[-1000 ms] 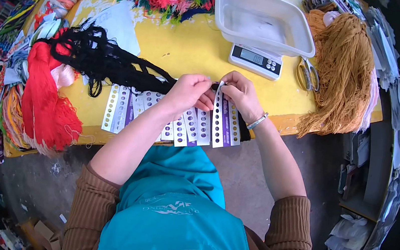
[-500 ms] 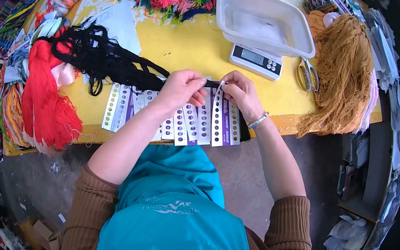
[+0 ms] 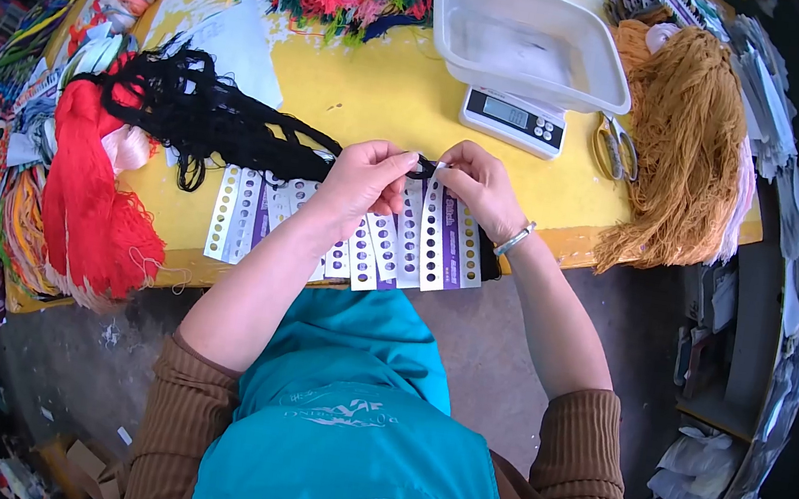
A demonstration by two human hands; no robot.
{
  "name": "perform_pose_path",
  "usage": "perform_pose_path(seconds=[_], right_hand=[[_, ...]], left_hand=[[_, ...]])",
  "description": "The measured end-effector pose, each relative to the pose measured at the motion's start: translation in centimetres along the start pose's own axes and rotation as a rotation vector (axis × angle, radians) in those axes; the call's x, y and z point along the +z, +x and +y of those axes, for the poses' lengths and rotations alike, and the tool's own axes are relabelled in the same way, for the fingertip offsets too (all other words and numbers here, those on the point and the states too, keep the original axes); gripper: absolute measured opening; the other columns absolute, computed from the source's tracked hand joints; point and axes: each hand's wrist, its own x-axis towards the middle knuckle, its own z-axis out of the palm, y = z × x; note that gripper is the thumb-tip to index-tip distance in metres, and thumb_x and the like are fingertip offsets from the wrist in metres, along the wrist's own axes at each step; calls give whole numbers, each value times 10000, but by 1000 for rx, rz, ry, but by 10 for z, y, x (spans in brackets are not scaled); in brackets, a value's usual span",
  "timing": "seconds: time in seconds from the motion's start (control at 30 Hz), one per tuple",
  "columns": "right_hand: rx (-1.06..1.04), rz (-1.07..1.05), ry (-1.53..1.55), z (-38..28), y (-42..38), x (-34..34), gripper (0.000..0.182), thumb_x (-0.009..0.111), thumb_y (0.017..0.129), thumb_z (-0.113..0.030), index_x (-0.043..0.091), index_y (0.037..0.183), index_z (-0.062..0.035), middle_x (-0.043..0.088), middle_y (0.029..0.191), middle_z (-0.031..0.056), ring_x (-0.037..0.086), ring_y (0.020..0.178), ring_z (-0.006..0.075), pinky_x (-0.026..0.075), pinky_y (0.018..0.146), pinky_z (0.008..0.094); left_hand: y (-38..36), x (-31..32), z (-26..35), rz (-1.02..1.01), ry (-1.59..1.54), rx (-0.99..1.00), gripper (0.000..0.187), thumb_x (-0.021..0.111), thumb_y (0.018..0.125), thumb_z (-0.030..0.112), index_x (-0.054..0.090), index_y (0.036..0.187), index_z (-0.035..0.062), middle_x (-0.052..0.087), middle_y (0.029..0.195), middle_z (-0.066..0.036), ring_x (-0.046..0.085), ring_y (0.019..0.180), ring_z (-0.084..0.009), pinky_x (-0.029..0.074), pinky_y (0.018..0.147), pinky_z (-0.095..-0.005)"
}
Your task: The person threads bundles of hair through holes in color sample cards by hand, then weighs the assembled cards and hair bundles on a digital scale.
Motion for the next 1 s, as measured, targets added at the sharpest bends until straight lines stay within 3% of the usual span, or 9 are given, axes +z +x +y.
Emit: perform_pose_path(seconds=[0.17,0.33,0.43,0.57,0.67,0.77,0.83,0.93,1.0], right_hand=[[-35,23,-178,5,1,4,251,659,845,-219,607,940,7,620,696,31,557,621,93,451,571,254],[24,27,-246,-11,-3,10,311,645,912,-268,586,1015,18,599,753,19,544,698,68,460,637,236],[-15,45,-261,-2,-2,7,441,691,868,-392,612,979,28,647,751,83,613,696,127,495,641,280],[-116,41,-147,4,-5,11,419,660,899,-364,607,1034,29,652,773,90,621,739,120,499,666,270],[-104,2,89,0,-9,12,367,638,939,-283,568,1126,24,651,828,50,587,733,73,484,708,215],[-82,-30,9,3,-8,8,307,595,964,-236,568,1132,19,648,797,41,599,707,65,491,676,212],[-76,-10,-144,-1,-8,12,291,548,982,-234,568,1137,12,651,766,39,605,662,78,498,614,228],[48,-63,-238,-17,-9,9,413,469,998,-391,579,1000,7,637,680,54,570,543,101,482,539,252],[32,-56,-236,-19,-10,10,470,458,990,-453,574,949,1,631,656,54,565,521,106,479,535,254]], left_hand=[[-9,-1,2,-304,-308,-12,264,585,959,299,608,867,53,501,616,34,498,477,-81,359,426,-194],[-13,12,1,-323,-155,-82,409,436,990,338,611,809,16,467,523,3,433,419,-91,372,439,-219],[-3,20,-9,-122,127,19,318,478,972,261,624,834,15,536,560,-17,477,435,-84,374,435,-232],[5,28,-19,-28,342,213,223,522,947,206,628,846,38,541,570,0,483,446,-79,376,440,-230],[4,28,-20,185,991,563,114,558,915,122,631,903,35,603,632,-91,589,563,-180,459,536,-321],[2,33,-13,230,1151,501,98,561,906,112,623,924,37,616,673,-125,626,643,-216,480,601,-364],[9,31,-16,149,640,411,104,574,873,166,608,876,68,664,709,-111,652,680,-308,488,599,-397],[-4,-1,-9,-236,-626,-146,124,594,917,177,556,828,101,400,537,80,378,440,-53,271,406,-224],[-30,-20,7,-137,-856,-40,198,550,964,178,510,777,127,282,514,82,267,403,-41,199,390,-206]])
